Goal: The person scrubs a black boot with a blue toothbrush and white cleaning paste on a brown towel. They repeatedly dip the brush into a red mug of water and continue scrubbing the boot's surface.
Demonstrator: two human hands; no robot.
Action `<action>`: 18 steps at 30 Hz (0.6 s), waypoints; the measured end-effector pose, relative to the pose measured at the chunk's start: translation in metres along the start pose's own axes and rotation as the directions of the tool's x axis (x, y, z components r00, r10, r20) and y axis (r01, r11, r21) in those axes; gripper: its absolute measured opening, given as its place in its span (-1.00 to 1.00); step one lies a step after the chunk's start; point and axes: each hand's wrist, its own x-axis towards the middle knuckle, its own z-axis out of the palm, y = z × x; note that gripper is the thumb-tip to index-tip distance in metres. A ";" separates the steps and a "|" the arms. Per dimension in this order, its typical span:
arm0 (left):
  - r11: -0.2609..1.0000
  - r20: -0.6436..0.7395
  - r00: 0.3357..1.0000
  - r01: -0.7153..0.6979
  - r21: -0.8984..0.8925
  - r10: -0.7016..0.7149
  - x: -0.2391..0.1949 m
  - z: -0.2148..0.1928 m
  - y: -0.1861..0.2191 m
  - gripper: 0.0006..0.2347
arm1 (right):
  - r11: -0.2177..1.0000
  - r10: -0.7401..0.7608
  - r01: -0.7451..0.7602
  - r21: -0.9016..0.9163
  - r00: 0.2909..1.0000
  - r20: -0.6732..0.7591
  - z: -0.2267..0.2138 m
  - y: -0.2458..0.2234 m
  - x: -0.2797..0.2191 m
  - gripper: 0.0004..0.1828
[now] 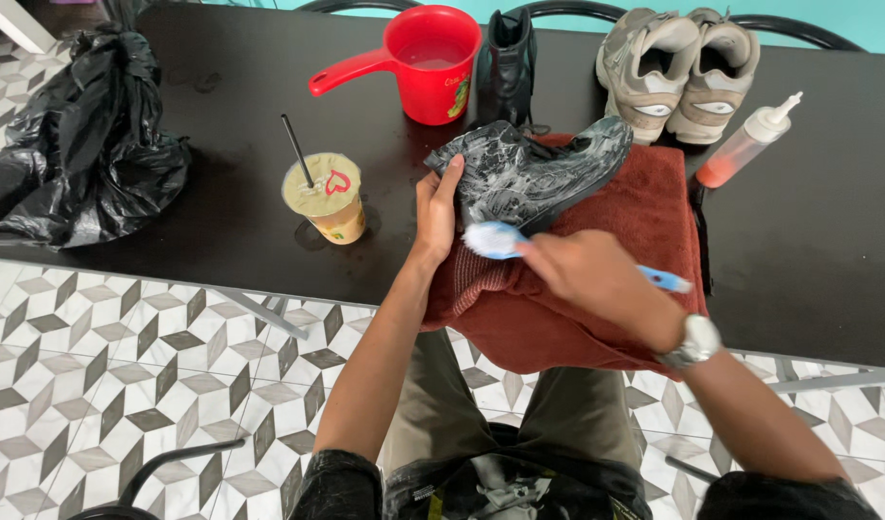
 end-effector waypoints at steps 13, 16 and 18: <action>1.000 0.015 1.000 0.019 0.017 -0.019 -0.004 0.011 0.034 -0.59 | 0.955 0.109 -0.110 0.275 0.994 0.021 -0.009 0.009 0.001 -0.44; 1.000 0.035 0.999 0.008 -0.007 -0.008 -0.007 0.012 0.039 -0.59 | 0.969 0.143 -0.153 0.192 0.988 0.064 -0.021 0.022 -0.015 -0.52; 1.000 0.032 0.999 -0.013 -0.014 0.014 -0.008 0.012 0.045 -0.63 | 0.925 0.273 -0.281 0.256 0.960 0.065 -0.019 0.043 -0.029 -0.39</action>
